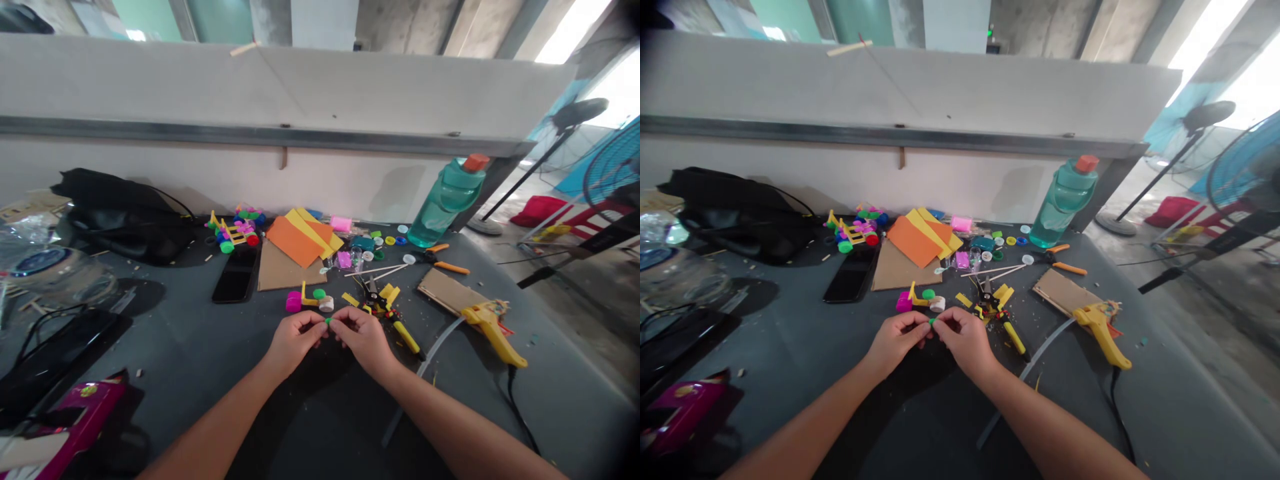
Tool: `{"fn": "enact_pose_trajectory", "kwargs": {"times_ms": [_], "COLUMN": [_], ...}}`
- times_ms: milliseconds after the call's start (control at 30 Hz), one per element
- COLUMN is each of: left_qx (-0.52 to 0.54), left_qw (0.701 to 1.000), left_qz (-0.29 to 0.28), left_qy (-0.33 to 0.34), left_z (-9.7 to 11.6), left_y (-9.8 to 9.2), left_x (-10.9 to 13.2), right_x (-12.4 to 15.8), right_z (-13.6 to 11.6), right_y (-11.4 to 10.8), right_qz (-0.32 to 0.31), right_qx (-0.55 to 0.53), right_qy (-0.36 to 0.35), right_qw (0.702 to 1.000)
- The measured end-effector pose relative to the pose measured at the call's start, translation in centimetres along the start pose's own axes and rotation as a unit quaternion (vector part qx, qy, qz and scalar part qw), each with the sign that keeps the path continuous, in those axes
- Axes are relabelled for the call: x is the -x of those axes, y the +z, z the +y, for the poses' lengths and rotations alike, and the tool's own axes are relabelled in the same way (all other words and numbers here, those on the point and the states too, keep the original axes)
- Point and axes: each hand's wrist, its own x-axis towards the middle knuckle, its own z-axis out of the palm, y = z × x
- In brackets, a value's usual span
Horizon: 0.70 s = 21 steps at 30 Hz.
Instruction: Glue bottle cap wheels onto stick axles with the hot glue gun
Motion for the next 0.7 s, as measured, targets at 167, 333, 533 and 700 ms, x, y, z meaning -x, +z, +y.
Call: {"fn": "enact_pose_trajectory", "kwargs": {"times_ms": [167, 333, 533, 700], "left_qx": [-0.011, -0.009, 0.025, 0.039], "left_qw": [1.000, 1.000, 1.000, 0.999], "left_qz": [-0.002, 0.002, 0.014, 0.015], "left_qy": [0.005, 0.004, -0.008, -0.011], "left_z": [0.06, 0.02, -0.07, -0.12], "left_y": [0.01, 0.04, 0.03, 0.03], "left_x": [0.08, 0.08, -0.14, -0.15], "right_x": [0.01, 0.04, 0.02, 0.05], "right_z": [-0.15, -0.21, 0.11, 0.06], "right_y": [0.07, 0.07, -0.02, -0.04], "right_qz": [0.012, 0.013, -0.002, -0.003], "right_qx": [0.019, 0.017, -0.002, -0.013], "right_qy": [-0.002, -0.002, 0.002, -0.005], "right_qw": [1.000, 1.000, 1.000, 1.000]}}
